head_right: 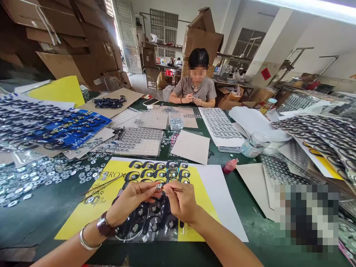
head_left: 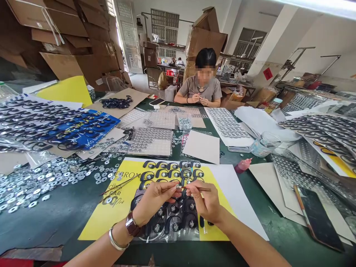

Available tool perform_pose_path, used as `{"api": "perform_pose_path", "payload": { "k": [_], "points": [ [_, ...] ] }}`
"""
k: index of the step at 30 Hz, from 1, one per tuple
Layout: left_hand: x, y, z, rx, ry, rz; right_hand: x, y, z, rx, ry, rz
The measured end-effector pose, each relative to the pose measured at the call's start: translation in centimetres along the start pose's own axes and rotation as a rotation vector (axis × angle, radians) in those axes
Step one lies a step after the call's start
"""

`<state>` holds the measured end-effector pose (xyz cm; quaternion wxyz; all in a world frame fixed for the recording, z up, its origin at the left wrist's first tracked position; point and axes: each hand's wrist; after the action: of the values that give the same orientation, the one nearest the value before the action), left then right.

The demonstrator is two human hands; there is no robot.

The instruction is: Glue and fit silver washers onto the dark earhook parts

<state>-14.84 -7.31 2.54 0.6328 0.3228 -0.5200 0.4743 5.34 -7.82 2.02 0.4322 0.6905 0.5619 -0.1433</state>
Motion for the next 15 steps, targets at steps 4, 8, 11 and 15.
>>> {"api": "perform_pose_path", "payload": {
  "k": [4, 8, 11, 15],
  "points": [
    [-0.1, 0.1, 0.5, -0.025, 0.075, 0.103, -0.5, 0.5, 0.0, 0.025, -0.334, -0.330],
    [-0.2, -0.4, 1.0, -0.051, 0.166, 0.154, -1.0, 1.0, 0.6, 0.126, -0.527, -0.556],
    [-0.1, 0.8, 2.0, -0.028, 0.166, -0.069, -0.4, 2.3, 2.0, 0.179, -0.504, -0.447],
    [-0.6, 7.2, 3.6, 0.429, -0.070, -0.763, 1.4, 5.0, 5.1, 0.136, -0.271, -0.003]
  ]
}}
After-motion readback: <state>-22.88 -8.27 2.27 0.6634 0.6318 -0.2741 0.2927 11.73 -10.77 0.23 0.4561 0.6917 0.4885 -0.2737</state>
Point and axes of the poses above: each hand's wrist, its own z-axis away from the middle knuckle, its own y-axis out of the back of the hand, x = y × z
